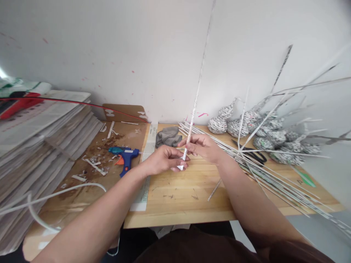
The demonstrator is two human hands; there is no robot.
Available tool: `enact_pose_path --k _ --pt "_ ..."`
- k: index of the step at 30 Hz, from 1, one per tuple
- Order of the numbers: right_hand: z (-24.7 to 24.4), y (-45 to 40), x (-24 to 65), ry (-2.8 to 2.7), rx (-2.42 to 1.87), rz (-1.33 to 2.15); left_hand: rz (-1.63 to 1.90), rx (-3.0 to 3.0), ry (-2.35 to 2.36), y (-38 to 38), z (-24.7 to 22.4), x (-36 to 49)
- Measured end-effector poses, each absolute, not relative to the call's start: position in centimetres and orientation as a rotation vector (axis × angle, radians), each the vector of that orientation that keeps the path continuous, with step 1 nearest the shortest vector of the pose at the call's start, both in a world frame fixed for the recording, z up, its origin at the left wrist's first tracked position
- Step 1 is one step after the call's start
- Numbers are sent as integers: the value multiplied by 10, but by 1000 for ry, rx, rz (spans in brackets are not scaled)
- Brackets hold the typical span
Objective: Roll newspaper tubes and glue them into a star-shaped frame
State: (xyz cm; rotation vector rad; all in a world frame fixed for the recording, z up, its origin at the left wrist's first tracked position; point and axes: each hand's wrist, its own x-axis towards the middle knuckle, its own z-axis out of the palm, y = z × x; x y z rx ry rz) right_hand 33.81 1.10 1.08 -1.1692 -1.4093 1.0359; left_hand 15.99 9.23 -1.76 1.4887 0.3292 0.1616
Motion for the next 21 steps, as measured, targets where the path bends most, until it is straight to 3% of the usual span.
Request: enact_pose_path --k 5,15,21 --pt "12 10 340 -1383 -1090 1159 149 1530 303 92 -17 160" --pt "10 10 334 -1362 -1236 912 138 1548 302 90 -12 160" --pt "19 6 337 -1392 -1140 1096 72 1496 277 91 -12 158"
